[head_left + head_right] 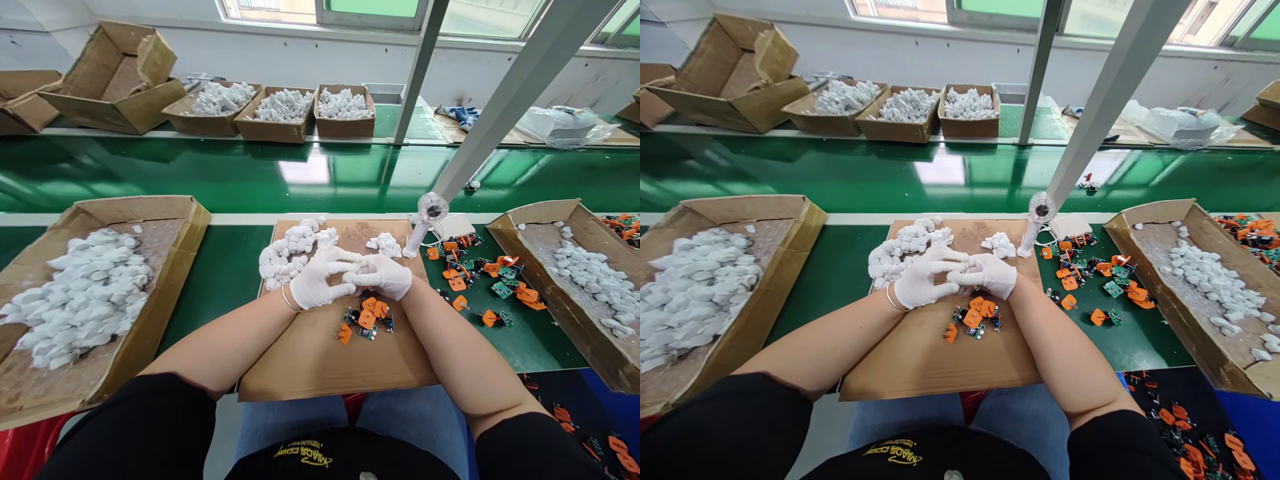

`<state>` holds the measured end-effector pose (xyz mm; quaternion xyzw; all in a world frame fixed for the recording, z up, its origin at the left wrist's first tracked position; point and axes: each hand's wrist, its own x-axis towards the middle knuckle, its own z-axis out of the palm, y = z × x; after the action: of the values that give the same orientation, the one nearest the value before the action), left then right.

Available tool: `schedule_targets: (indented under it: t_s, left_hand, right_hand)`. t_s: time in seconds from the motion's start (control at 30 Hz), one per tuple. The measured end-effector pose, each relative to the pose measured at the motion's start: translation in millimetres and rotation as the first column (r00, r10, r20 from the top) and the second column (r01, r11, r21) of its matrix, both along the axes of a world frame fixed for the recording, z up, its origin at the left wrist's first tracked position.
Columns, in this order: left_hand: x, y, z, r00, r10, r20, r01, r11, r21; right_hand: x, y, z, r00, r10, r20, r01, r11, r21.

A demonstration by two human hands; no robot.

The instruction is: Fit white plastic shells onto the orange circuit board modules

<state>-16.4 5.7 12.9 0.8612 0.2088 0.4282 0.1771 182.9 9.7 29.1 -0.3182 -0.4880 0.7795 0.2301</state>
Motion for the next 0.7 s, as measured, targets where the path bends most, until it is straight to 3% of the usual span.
schedule_targets:
  t_s: [0.1,0.2,0.33,0.47,0.57,0.63,0.7]
  left_hand:
    - [-0.3,-0.8,-2.2,0.991,0.126,-0.033,-0.125,0.991,0.037]
    - [1.0,1.7,-7.3,0.98,0.196,-0.035,-0.191,0.975,0.112]
    - [3.7,4.3,-10.3,0.985,0.17,-0.018,-0.163,0.966,0.202]
    - [6.5,2.5,-5.1,0.991,0.134,-0.02,-0.125,0.963,0.239]
    - [9.3,1.0,-1.6,0.986,0.147,0.072,-0.16,0.962,0.222]
    - [11.9,-0.9,-2.4,0.986,0.083,0.146,-0.109,0.977,0.184]
    - [14.7,-4.5,-5.1,0.975,0.042,0.217,-0.073,0.988,0.135]
  right_hand:
    - [-3.9,1.0,-0.7,0.996,-0.087,-0.029,0.087,0.996,-0.008]
    - [-8.5,1.5,-3.5,0.994,-0.074,-0.075,0.076,0.997,0.029]
    - [-9.7,3.2,-7.1,0.989,-0.012,-0.147,0.025,0.996,0.09]
    - [-9.4,3.6,-12.0,0.988,-0.035,-0.153,0.057,0.988,0.145]
    - [-9.1,2.3,-14.3,0.989,-0.129,-0.077,0.143,0.965,0.219]
    - [-5.6,2.5,-13.1,0.975,-0.212,-0.058,0.22,0.937,0.272]
    - [2.2,5.0,-9.8,0.926,-0.369,-0.078,0.373,0.867,0.329]
